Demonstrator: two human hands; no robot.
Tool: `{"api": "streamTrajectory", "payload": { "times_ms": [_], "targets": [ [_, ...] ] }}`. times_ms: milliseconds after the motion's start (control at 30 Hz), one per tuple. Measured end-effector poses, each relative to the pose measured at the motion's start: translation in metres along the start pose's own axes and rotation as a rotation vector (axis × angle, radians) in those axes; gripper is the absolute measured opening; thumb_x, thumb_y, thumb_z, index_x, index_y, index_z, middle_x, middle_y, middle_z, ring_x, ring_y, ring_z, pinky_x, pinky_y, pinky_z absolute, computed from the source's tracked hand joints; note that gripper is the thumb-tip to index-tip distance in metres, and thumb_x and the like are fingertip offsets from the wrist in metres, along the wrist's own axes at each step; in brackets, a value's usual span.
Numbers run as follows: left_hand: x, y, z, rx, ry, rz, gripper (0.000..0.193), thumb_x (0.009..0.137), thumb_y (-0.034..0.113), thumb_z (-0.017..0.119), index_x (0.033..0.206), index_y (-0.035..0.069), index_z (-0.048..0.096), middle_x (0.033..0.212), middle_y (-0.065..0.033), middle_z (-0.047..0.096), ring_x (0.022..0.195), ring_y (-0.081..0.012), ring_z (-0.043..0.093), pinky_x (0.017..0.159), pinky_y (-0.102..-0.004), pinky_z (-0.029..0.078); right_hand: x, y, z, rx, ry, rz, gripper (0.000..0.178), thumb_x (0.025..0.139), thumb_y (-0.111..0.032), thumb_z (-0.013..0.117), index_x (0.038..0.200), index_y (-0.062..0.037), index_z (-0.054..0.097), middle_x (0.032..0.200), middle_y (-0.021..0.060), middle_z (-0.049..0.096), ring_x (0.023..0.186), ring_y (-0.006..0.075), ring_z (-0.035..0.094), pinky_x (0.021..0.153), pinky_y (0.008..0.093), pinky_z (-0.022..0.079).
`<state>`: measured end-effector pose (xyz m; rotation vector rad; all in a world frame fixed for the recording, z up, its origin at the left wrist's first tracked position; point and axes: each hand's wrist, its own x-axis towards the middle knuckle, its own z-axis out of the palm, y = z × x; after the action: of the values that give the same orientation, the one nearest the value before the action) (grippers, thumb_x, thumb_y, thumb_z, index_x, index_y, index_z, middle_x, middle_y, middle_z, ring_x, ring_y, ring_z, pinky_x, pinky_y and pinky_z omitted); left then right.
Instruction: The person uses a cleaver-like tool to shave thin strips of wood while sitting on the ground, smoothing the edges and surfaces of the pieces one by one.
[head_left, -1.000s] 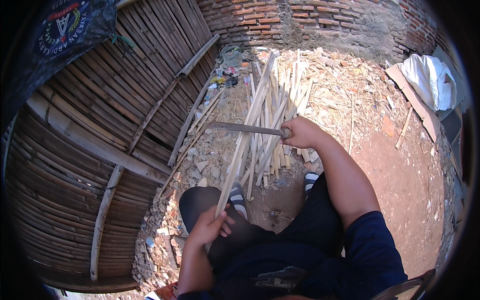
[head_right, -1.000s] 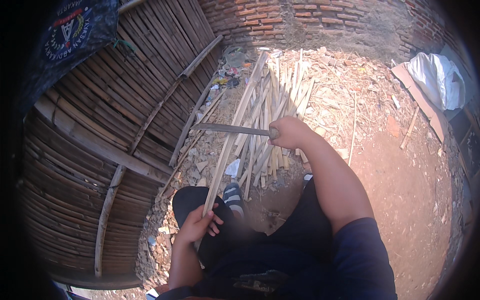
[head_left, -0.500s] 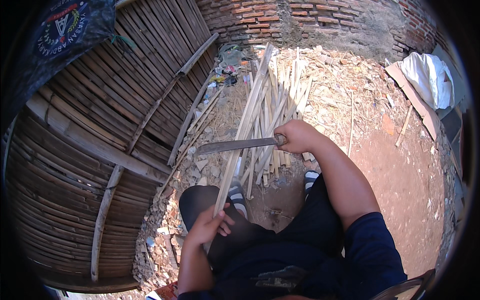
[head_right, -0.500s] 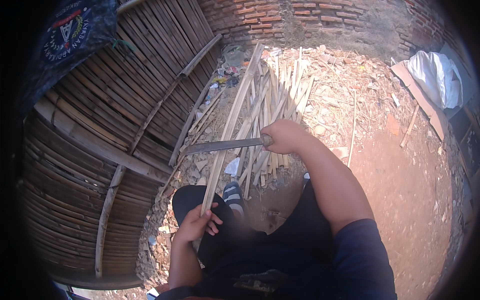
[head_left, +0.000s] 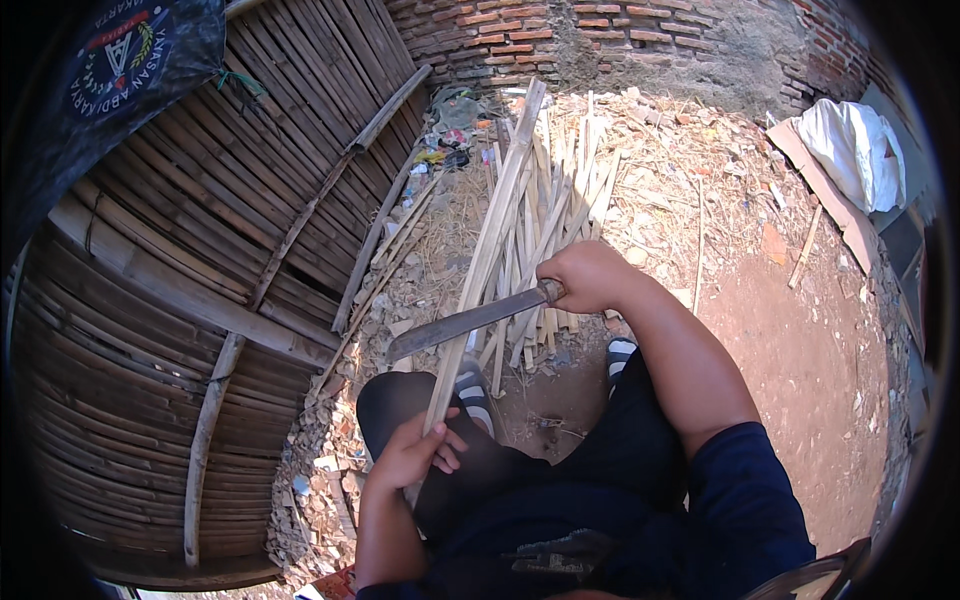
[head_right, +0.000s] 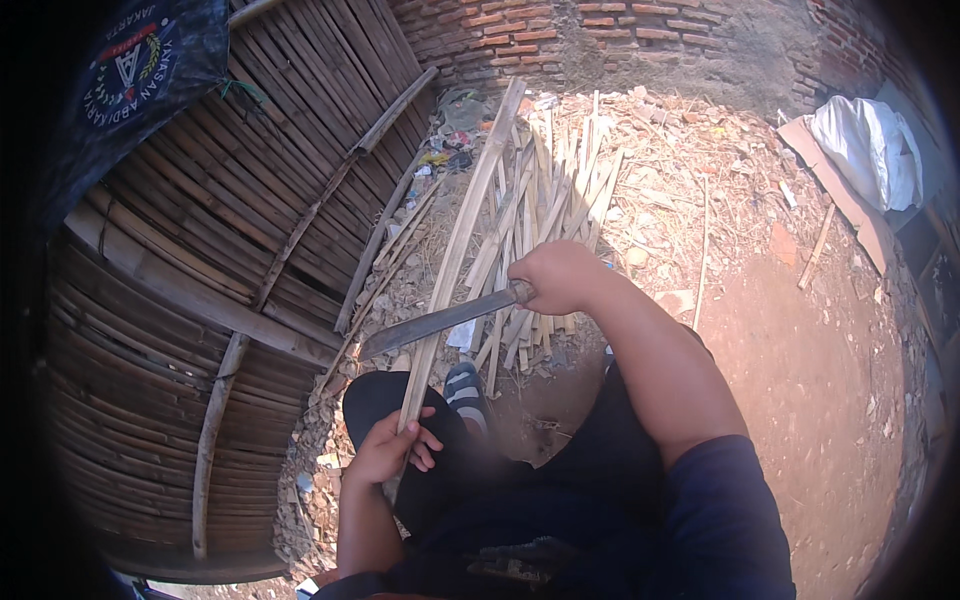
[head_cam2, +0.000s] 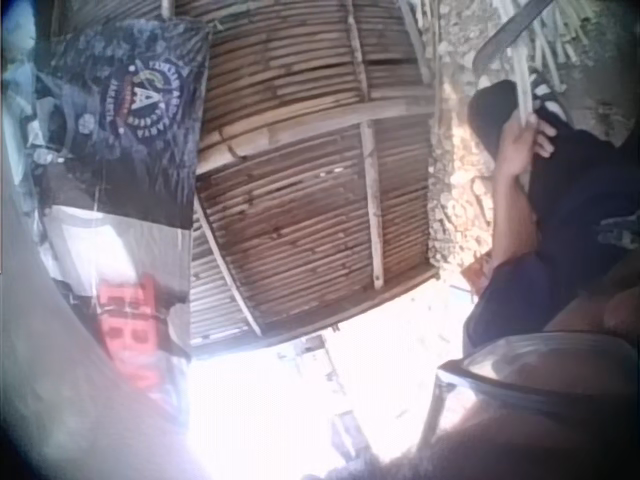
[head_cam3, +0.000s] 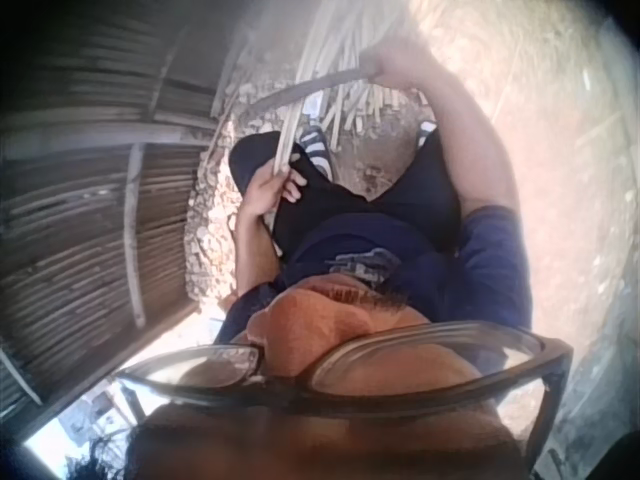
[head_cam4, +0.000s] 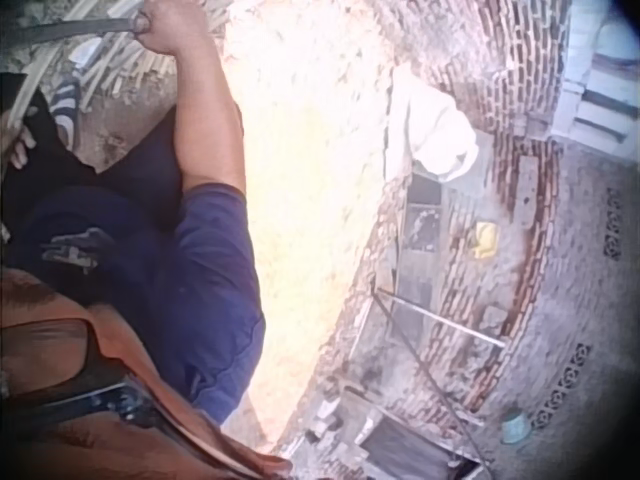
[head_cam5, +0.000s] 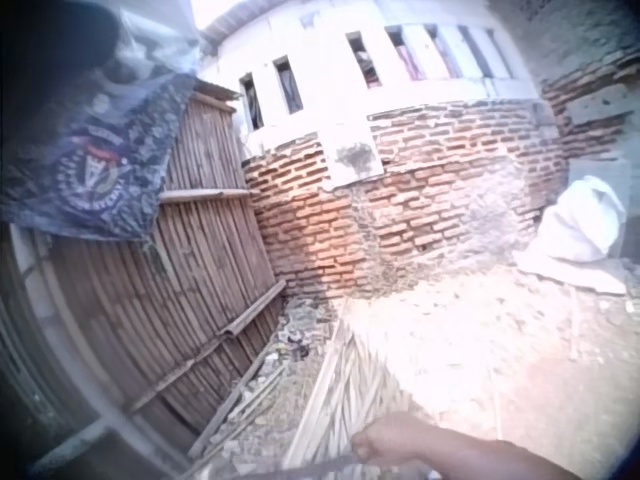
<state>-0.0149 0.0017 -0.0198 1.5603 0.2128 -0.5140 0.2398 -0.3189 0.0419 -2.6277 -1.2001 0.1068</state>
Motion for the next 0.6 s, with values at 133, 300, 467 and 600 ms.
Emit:
{"api": "streamTrajectory", "payload": {
  "times_ms": [133,300,467,600],
  "targets": [
    [0.001,0.001,0.0,0.022,-0.013,0.027,0.044,0.114,0.027,0.042,0.149,0.0,0.042,0.103,-0.0158,0.072,0.078,-0.0194,0.073,0.07,-0.0324,0.062,0.001,0.028,0.003,0.141,0.056,0.164,0.034,0.085,-0.039,0.079,0.1,-0.0099,0.072,0.093,0.0175,0.073,0.093,0.0393,0.071,0.081,0.0498,0.056],
    [0.001,0.007,0.002,0.014,0.009,-0.003,0.044,0.114,0.027,0.042,0.149,0.0,0.042,0.103,-0.016,0.072,0.078,-0.0198,0.073,0.07,-0.0334,0.062,0.0,0.048,-0.001,0.213,0.217,0.381,0.043,0.086,-0.04,0.078,0.11,-0.0048,0.073,0.094,0.0214,0.073,0.096,0.0421,0.07,0.085,0.0505,0.056],
    [0.001,0.005,0.001,0.022,0.0,0.0,0.044,0.114,0.026,0.042,0.149,-0.001,0.042,0.103,-0.0158,0.072,0.078,-0.0195,0.073,0.07,-0.0327,0.061,0.001,0.014,0.003,0.046,0.05,0.076,0.036,0.086,-0.038,0.078,0.108,-0.0097,0.072,0.093,0.019,0.073,0.094,0.0404,0.07,0.083,0.0515,0.056],
    [0.0,0.002,0.0,0.024,-0.006,0.026,0.044,0.114,0.027,0.043,0.149,0.0,0.042,0.103,-0.0153,0.072,0.078,-0.0189,0.073,0.069,-0.032,0.061,-0.001,0.011,-0.001,0.025,0.049,0.108,0.032,0.086,-0.037,0.078,0.103,-0.0103,0.072,0.092,0.0177,0.073,0.092,0.0394,0.071,0.081,0.0508,0.056]
  ]
}}
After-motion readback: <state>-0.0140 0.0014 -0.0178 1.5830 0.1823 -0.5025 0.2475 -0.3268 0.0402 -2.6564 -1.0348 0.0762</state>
